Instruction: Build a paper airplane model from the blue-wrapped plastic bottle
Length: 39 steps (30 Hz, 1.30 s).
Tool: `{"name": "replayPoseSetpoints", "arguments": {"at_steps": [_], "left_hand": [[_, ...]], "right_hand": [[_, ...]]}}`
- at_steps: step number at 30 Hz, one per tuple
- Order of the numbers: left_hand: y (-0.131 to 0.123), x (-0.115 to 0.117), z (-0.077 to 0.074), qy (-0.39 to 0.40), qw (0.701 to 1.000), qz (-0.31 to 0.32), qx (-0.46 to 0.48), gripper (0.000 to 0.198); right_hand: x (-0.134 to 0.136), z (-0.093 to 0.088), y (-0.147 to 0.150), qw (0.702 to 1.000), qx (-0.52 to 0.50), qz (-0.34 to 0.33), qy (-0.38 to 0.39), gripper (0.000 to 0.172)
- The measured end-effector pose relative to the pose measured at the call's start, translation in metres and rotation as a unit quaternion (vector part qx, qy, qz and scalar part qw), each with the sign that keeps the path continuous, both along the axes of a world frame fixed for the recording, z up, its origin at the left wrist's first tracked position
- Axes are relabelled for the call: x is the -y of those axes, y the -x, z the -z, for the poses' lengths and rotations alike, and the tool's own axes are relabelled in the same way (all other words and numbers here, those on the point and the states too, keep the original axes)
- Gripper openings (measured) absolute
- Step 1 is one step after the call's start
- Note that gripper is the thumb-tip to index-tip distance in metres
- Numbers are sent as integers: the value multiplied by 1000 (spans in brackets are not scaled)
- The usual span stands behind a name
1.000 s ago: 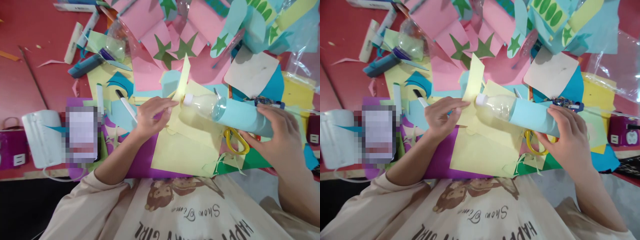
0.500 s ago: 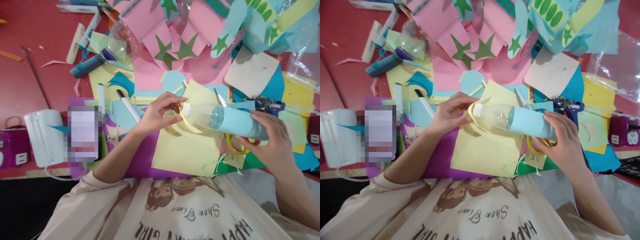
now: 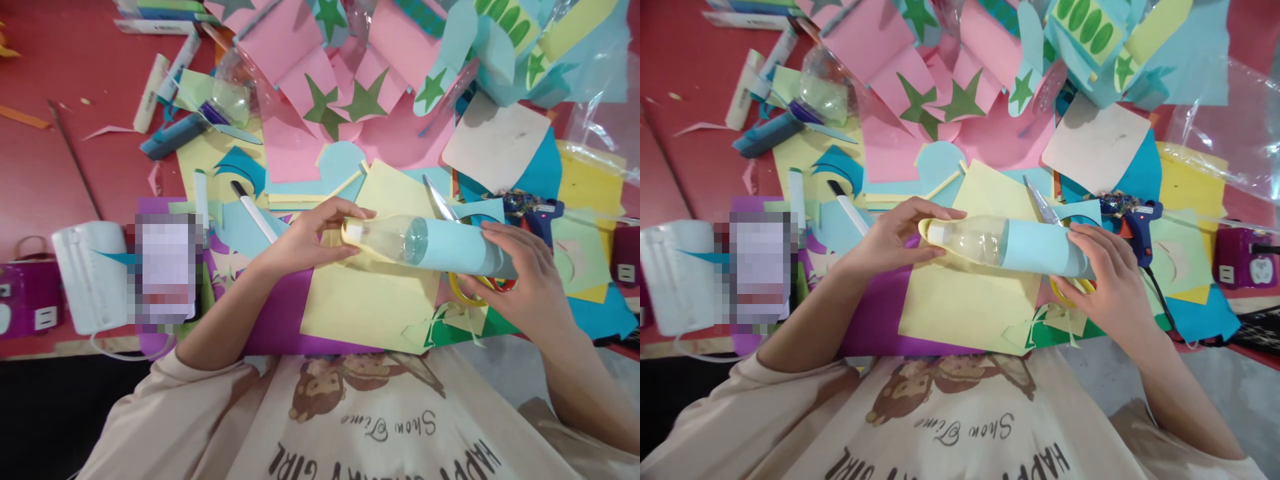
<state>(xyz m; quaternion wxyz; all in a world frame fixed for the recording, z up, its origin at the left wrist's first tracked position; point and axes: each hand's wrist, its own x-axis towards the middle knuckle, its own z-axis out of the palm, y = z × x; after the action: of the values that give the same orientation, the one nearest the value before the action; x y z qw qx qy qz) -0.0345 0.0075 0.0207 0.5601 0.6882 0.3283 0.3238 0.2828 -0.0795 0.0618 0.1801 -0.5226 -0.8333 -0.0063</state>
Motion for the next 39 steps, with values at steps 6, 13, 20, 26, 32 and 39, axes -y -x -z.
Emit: {"name": "replayPoseSetpoints", "arguments": {"at_steps": [6, 13, 20, 26, 32, 39], "left_hand": [[1, 6, 10, -3, 999, -22, -40, 43], [-2, 8, 16, -45, 997, -26, -52, 39], [-1, 12, 16, -65, 993, -46, -90, 39], [-1, 13, 16, -90, 987, -28, -128, 50], [1, 12, 20, -118, 983, 15, -138, 53], [1, 13, 19, -137, 984, 30, -108, 51]], "right_hand": [[-2, -6, 10, 996, 87, -16, 7, 62], [-26, -16, 52, 992, 99, -51, 65, 70], [-52, -8, 81, 986, 93, -68, 119, 94], [-54, -13, 80, 974, 137, -108, 145, 102], [-53, -7, 84, 974, 142, -128, 125, 100], [-51, -5, 85, 979, 129, -136, 81, 78]]}}
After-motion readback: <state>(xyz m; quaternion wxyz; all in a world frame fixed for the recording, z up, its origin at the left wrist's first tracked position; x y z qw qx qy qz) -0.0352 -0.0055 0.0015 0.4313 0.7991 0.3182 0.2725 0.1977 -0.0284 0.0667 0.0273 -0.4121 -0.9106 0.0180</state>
